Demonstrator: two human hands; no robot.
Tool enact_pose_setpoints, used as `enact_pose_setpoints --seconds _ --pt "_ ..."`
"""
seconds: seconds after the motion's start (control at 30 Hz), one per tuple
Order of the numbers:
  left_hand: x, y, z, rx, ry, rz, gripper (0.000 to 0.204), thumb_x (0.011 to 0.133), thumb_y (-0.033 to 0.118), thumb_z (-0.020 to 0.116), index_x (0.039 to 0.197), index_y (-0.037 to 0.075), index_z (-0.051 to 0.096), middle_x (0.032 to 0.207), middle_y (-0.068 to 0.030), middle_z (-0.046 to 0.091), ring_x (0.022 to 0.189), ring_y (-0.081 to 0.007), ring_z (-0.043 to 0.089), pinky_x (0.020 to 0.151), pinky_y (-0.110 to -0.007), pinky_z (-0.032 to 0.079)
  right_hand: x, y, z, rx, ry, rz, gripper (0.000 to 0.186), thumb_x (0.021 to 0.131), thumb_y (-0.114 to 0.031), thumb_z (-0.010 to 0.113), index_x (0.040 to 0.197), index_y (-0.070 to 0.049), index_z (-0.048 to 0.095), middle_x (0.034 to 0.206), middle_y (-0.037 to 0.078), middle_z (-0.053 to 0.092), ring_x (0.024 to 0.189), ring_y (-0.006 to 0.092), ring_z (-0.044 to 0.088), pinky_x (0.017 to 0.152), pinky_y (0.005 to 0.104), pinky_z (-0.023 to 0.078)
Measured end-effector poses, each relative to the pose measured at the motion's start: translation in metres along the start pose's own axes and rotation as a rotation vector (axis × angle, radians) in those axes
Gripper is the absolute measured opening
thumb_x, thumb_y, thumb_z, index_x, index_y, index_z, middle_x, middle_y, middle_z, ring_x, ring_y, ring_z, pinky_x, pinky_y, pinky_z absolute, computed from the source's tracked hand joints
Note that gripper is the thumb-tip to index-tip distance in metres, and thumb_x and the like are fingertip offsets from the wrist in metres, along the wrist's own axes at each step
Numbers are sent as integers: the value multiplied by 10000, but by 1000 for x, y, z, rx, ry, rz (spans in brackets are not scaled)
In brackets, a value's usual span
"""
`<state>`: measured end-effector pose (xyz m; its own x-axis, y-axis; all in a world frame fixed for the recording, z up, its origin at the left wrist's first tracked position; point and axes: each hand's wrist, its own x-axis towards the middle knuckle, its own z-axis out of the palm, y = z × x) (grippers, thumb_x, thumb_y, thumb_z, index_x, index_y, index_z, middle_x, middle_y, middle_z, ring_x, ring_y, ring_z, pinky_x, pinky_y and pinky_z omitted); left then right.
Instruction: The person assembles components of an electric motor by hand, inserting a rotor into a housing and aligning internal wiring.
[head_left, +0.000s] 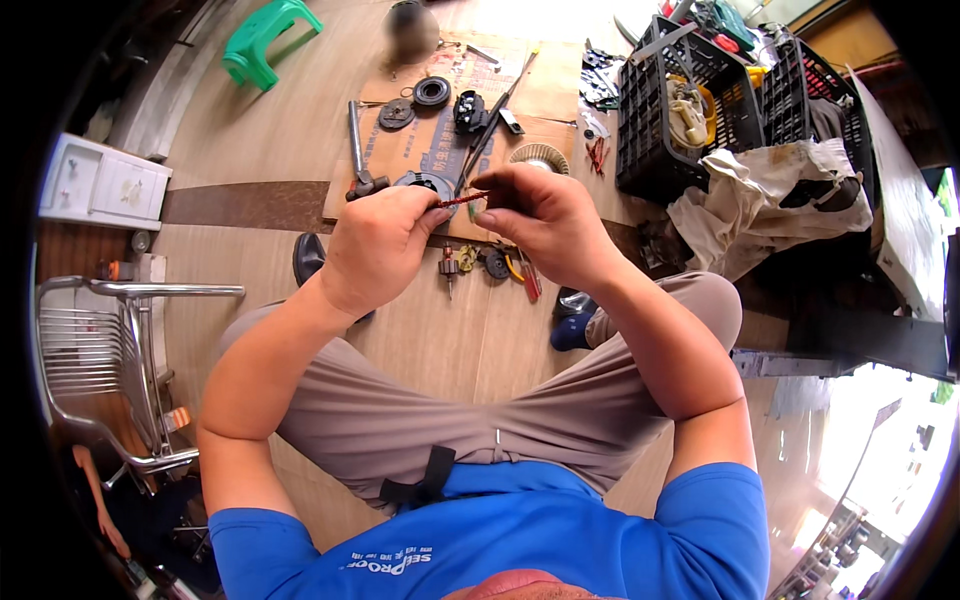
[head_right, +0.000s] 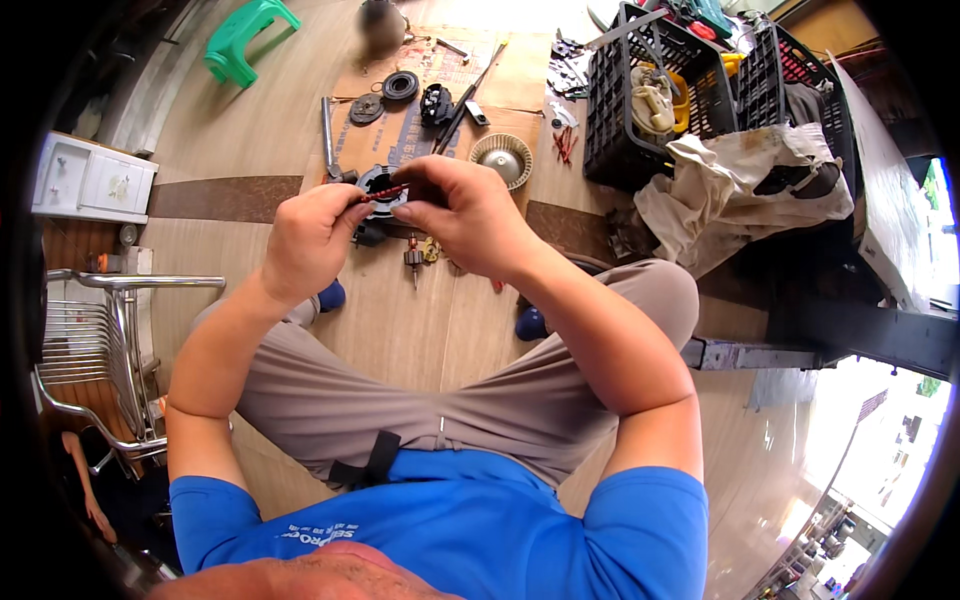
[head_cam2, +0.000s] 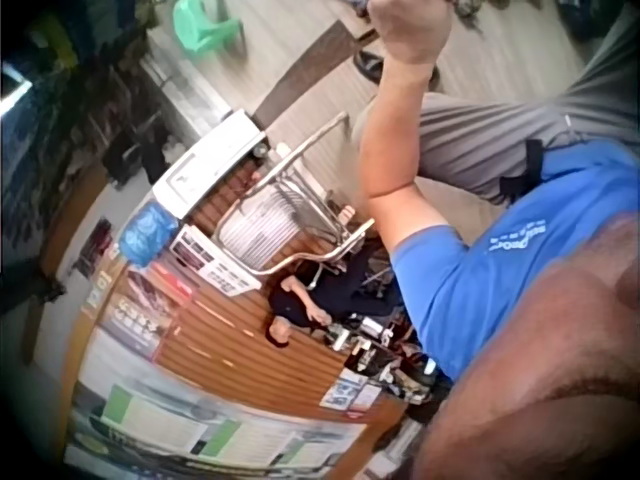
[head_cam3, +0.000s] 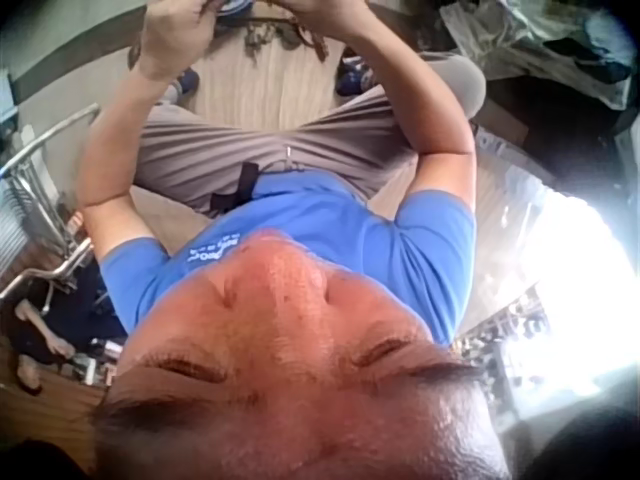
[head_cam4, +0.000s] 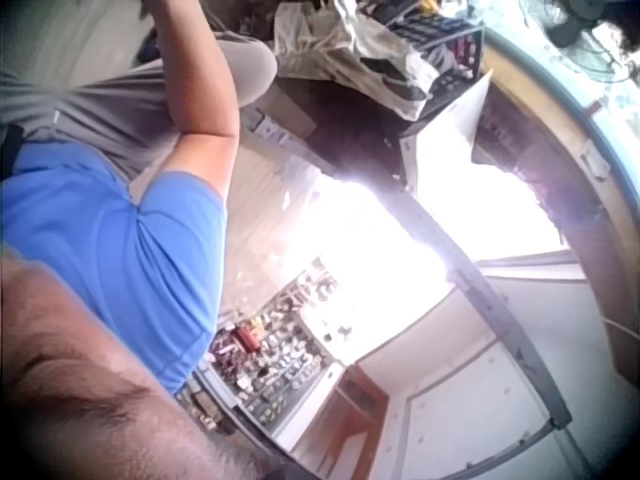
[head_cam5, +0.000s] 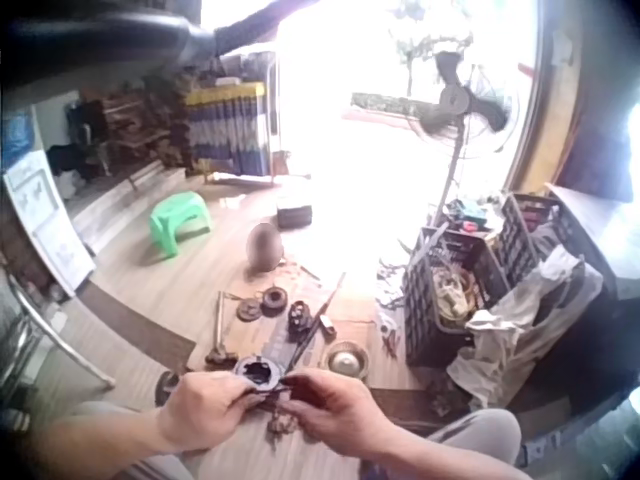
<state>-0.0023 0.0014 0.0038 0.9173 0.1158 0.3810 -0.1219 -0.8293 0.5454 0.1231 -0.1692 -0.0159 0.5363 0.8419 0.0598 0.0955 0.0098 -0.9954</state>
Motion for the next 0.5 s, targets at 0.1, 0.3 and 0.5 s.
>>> enact_pose_setpoints --seconds 0.1,0.3,0.5 --pt "0 0 -2 18 -5 4 86 847 40 653 904 -20 630 774 -177 615 686 -351 602 605 -374 473 0 -5 -2 173 -44 78 268 886 33 628 1152 25 595 948 17 632 878 70 592 786 226 495" --pt "0 0 -1 84 12 64 82 822 23 664 894 -5 635 771 -162 620 679 -344 602 599 -379 473 2 -7 -12 230 -114 188 313 890 28 627 1201 21 592 967 13 630 883 73 589 799 229 495" --pt "0 1 -1 159 -7 119 109 806 21 675 904 7 630 757 -153 619 676 -336 605 594 -382 475 0 8 -12 15 -99 -13 261 905 -11 626 1161 33 606 937 7 632 830 71 576 748 221 487"
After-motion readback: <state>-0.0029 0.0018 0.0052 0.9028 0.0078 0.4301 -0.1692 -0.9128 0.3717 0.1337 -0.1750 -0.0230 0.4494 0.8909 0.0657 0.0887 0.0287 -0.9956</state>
